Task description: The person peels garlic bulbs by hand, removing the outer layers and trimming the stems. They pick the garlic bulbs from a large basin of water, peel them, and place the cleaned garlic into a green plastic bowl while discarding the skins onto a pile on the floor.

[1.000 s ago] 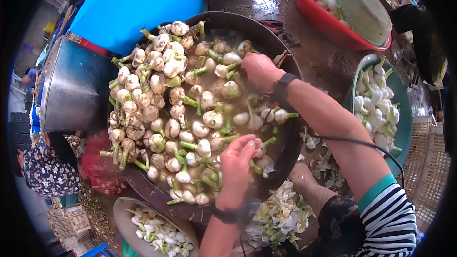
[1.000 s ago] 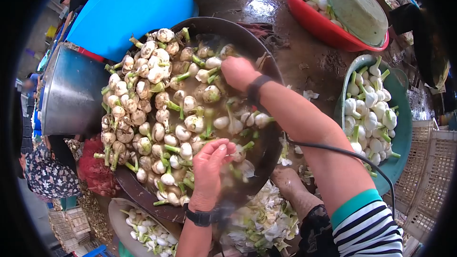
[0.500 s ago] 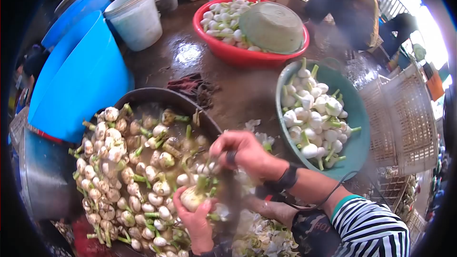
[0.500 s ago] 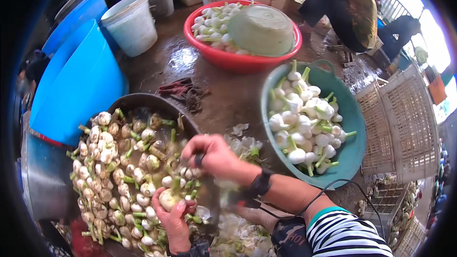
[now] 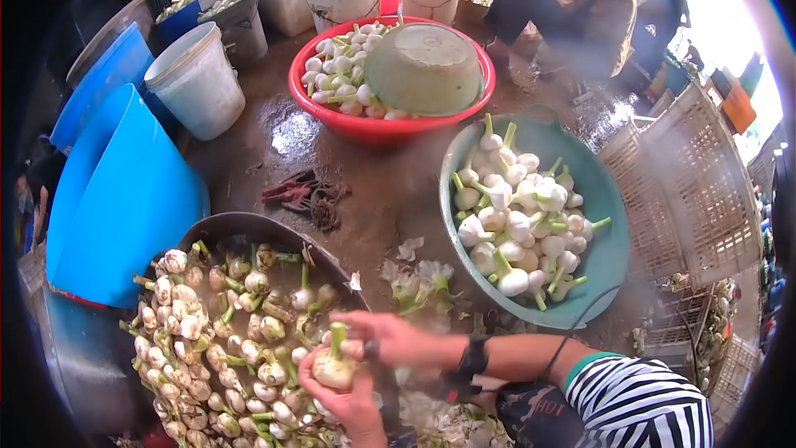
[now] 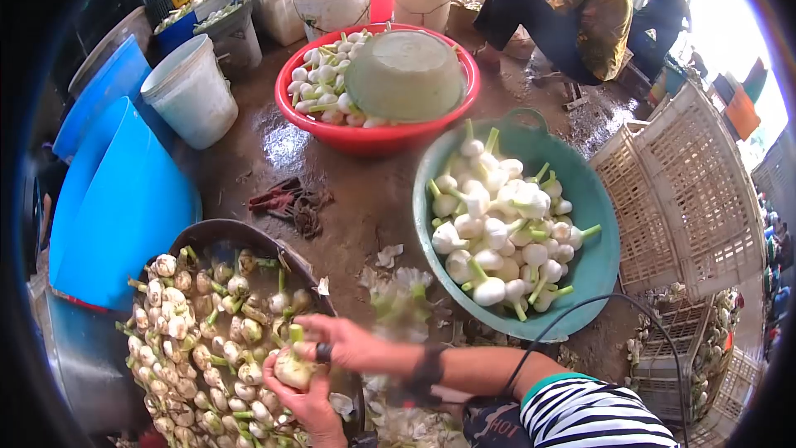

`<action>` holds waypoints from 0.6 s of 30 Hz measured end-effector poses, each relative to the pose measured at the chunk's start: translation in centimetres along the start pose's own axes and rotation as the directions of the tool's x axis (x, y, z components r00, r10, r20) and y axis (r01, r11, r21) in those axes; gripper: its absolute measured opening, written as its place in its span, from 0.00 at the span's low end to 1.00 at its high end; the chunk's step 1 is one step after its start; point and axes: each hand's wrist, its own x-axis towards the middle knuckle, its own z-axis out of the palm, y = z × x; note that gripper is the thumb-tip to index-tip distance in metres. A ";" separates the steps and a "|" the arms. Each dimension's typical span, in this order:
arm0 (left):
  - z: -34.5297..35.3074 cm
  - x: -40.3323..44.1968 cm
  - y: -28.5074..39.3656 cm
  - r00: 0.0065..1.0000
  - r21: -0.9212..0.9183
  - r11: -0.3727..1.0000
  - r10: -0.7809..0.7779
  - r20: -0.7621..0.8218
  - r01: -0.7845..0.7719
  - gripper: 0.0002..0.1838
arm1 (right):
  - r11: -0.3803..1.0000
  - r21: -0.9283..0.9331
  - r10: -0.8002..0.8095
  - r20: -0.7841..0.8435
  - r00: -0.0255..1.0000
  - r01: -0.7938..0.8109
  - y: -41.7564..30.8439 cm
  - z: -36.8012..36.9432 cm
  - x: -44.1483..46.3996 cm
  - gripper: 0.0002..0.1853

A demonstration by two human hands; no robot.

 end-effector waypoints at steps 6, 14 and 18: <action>0.5 -0.6 -1.0 0.982 0.333 0.926 0.188 0.000 -0.177 0.37 | 0.985 0.004 -0.170 -0.050 0.984 0.170 1.5 1.6 -1.0 0.28; -2.0 -0.1 -0.2 0.975 -0.095 0.977 -0.175 0.135 0.189 0.33 | 0.903 -0.287 -0.279 0.177 0.944 0.321 0.0 -0.7 -1.7 0.30; -6.0 -0.1 -0.5 0.663 -0.449 0.563 -0.255 0.704 0.693 0.21 | 0.765 -0.347 -0.508 0.193 0.839 0.543 1.8 -1.1 -1.6 0.26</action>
